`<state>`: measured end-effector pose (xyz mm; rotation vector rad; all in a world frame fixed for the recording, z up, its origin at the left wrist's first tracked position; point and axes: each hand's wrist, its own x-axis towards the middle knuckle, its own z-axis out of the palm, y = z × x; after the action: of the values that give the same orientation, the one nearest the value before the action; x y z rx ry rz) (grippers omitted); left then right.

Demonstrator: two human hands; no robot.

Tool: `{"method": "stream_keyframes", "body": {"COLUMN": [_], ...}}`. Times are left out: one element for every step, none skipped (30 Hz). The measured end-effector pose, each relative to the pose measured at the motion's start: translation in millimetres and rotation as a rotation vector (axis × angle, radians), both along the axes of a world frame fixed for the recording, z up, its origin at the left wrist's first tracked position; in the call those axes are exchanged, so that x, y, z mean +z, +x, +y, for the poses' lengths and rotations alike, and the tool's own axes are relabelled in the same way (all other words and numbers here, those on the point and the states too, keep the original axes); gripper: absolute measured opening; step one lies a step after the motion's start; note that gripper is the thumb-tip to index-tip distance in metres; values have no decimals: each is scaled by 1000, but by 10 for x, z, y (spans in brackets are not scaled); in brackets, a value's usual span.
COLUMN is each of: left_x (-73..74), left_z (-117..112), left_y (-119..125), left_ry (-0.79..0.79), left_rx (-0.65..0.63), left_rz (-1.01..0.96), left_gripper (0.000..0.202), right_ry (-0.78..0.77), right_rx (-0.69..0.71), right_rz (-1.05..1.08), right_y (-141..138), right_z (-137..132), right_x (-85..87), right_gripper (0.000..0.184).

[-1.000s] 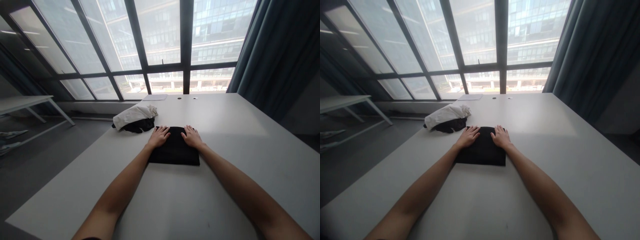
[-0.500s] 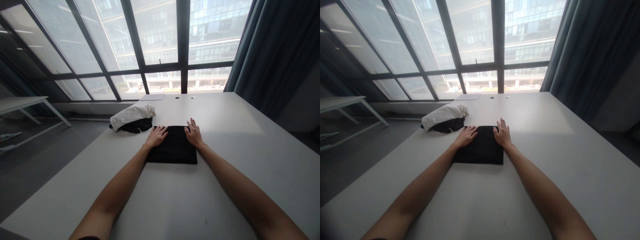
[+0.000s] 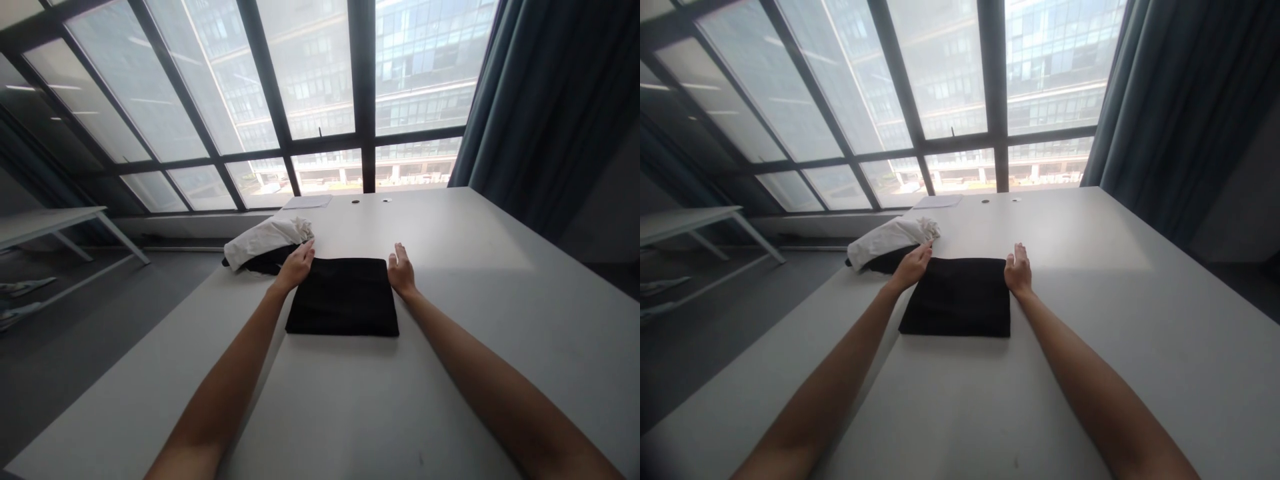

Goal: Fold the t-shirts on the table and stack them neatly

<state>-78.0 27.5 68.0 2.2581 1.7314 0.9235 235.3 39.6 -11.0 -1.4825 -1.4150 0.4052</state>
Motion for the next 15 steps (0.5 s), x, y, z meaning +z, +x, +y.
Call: {"method": "stream_keyframes", "body": {"left_x": [-71, -163, -264, -362, -446, -506, -540, -545, -525, -482, -422, -352, -277, -202, -133], "left_z": [-11, -22, -32, -38, -39, -33, -20, -2, 21, 44, 63, 74, 71, 51, 13], "left_y": [26, 63, 103, 141, 172, 192, 201, 196, 177, 143, 95, 35, -36, -112, -190], "left_ry": [-28, -64, -102, -136, -161, -176, -184, -191, -200, -207, -215, -229, -251, -285, -331], "left_rx": [7, 14, 21, 27, 30, 32, 32, 35, 42, 56, 81, 115, 155, 196, 229], "left_rz": [25, 43, 50, 42, 24, 0, -23, -46, -73, -102, -134, -170, -206, -242, -274], "left_gripper": [55, 54, 52, 51, 49, 48, 46, 46, 45, 45, 45, 46, 47, 49, 52], "right_ry": [16, 32, 40, 32, 5, -40, -88, -126, -140, -133, -114, -111, -135, -183, -248], "right_rx": [2, 15, 42, 86, 145, 209, 263, 296, 298, 269, 218, 159, 107, 71, 54], "right_rz": [-17, -48, -93, -151, -217, -285, -346, -392, -416, -416, -392, -346, -291, -240, -198], "right_y": [-14, -34, -58, -85, -114, -141, -166, -186, -199, -203, -196, -180, -153, -118, -78], "right_z": [-14, -32, -54, -79, -105, -132, -157, -181, -201, -218, -230, -240, -247, -253, -260], "right_x": [5, 10, 14, 16, 17, 18, 22, 33, 53, 84, 126, 177, 233, 290, 343], "right_gripper": [61, 61, 60, 58, 56, 54, 53, 52, 52, 52, 51, 51, 51, 50, 50]}}
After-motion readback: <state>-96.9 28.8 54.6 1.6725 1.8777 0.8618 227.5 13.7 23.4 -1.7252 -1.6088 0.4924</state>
